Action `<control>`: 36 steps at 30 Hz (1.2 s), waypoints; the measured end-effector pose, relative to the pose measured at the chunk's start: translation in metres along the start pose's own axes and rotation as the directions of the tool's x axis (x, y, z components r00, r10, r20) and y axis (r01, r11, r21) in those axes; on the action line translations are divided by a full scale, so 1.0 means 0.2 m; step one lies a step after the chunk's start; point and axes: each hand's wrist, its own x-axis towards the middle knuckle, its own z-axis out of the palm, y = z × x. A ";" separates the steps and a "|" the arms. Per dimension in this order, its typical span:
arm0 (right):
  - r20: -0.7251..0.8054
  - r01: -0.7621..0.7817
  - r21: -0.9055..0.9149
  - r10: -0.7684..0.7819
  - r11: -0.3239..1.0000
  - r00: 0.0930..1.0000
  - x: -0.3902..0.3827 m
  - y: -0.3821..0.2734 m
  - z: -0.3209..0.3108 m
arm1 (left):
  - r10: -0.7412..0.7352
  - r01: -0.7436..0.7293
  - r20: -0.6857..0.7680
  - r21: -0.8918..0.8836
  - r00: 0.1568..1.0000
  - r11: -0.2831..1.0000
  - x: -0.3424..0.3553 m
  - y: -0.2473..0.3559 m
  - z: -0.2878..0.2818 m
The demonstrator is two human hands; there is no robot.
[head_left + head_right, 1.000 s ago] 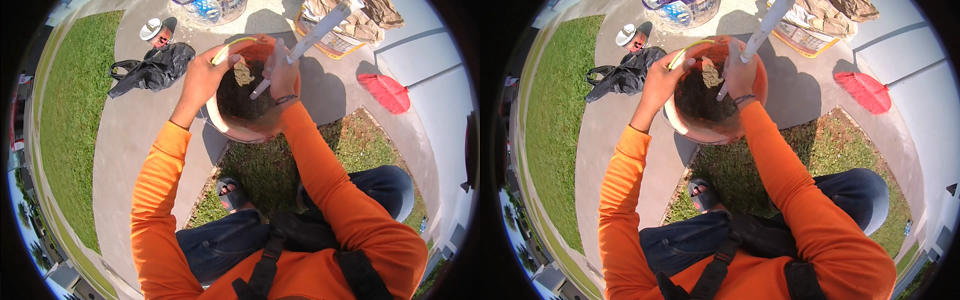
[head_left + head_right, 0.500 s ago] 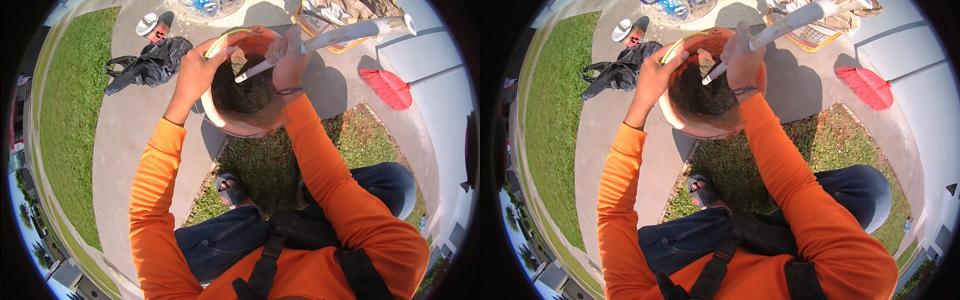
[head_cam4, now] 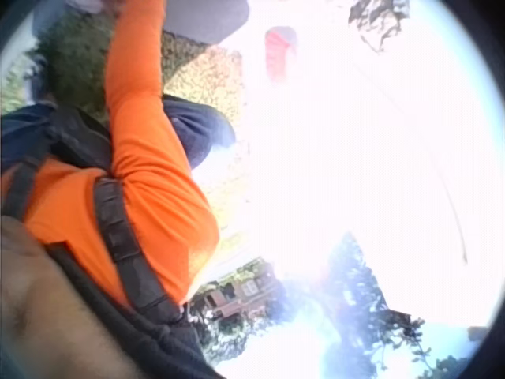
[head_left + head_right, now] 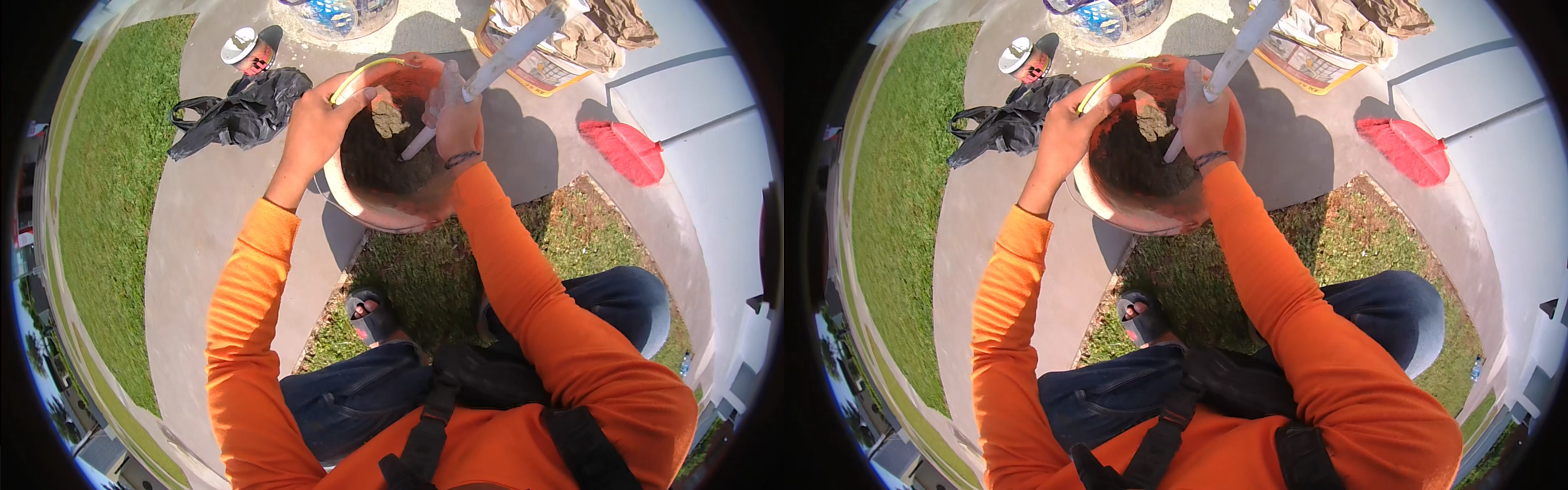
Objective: The person mixes a grey material in a bucket using a white pipe and then applies it to a crack in a concrete path using a small rectangular tool.
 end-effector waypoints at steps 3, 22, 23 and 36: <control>0.075 -0.076 -0.031 0.079 0.997 0.994 0.00 -0.10 0.04 | 0.010 -0.010 0.003 0.017 1.000 1.000 -0.03 0.03 0.00; 0.090 0.087 -0.140 -0.074 0.986 0.993 -0.03 -0.02 0.03 | 0.029 -0.027 -0.050 0.038 0.998 0.999 -0.01 -0.01 0.01; 0.149 0.070 -0.191 -0.042 0.979 0.988 -0.03 -0.05 0.06 | 0.037 -0.035 -0.044 0.041 0.998 0.999 -0.01 -0.02 0.01; 0.149 0.146 -0.059 -0.136 0.988 0.979 0.03 0.01 -0.05 | -0.029 0.031 -0.027 0.065 0.999 0.997 -0.01 0.02 0.00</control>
